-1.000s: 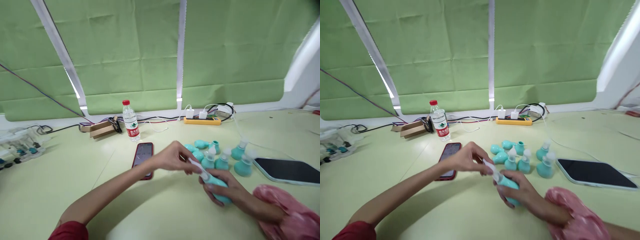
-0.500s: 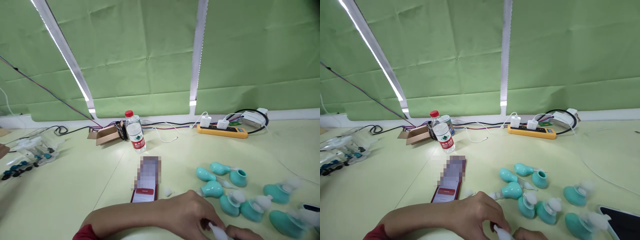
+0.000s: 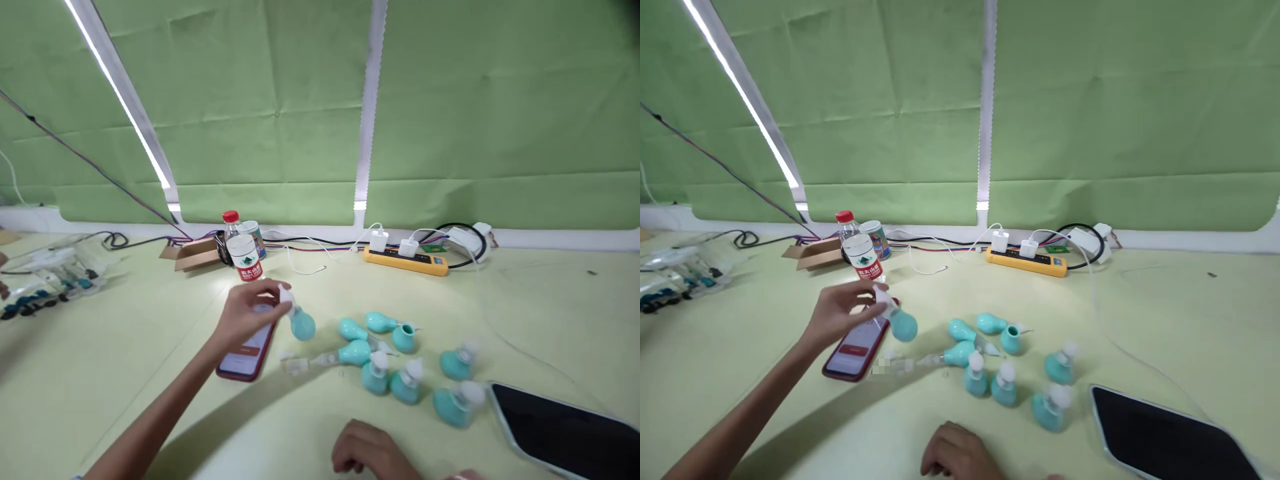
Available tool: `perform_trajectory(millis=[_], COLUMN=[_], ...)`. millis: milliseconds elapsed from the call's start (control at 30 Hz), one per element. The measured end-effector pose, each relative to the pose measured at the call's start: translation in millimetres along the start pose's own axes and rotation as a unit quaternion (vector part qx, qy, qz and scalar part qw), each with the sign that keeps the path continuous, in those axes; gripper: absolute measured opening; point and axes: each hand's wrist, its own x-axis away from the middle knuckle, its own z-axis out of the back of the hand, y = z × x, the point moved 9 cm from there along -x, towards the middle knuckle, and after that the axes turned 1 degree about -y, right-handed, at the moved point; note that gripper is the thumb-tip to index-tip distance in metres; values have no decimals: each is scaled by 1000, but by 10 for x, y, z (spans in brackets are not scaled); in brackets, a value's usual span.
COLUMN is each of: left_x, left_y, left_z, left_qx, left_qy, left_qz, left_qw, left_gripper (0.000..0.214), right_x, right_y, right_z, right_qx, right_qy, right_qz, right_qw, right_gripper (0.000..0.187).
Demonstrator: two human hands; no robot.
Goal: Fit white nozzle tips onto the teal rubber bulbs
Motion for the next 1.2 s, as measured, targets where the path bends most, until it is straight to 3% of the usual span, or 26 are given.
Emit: perform_trajectory(millis=[100, 233, 333, 500, 633, 733, 833, 900, 1000, 1100, 1200], left_x=[-126, -217, -205, -207, -228, -179, -9, 214, 673, 1112, 1378], left_y=[-107, -193, -260, -439, -482, -456, -343, -261, -211, -294, -341], left_z=[30, -137, -310, -595, -628, -524, -280, -197, -326, -560, -691], left_qx=[5, -22, -85, -158, -173, -175, -178, -190, -260, -346, -376], left_qy=[83, 84, 52, -90, -159, -150, -64, -35, -63, -96, -107], left_qz=[16, 7, -19, -58, -95, -121, -184, -253, -375, -449, -467], left_qw=[996, 996, 995, 982, 967, 966, 964, 948, 888, 818, 793], left_gripper=[24, 26, 24, 24, 30, 42, 41, 31, 19, 14, 21], right_x=[77, 175, 221, 183, 54, -56, -120, -134, -139, -146, -160], right_y=[-235, -393, -439, -355, -277, -241, -231, -232, -226, -221, -217], right_z=[61, 115, 106, 118, 144, 112, 71, 46, 16, -4, -17], right_qx=[48, 66, 83, 196, 340, 386, 398, 403, 413, 417, 415], right_qy=[26, 39, 39, 101, 158, 154, 146, 141, 132, 127, 124], right_qz=[41, 34, 56, 85, 69, 45, 32, 32, 35, 40, 42], right_qw=[998, 997, 994, 972, 925, 908, 905, 904, 901, 899, 900], right_gripper=[7, 16, 14, 13, 23, 25, 24, 23, 20, 17, 16])
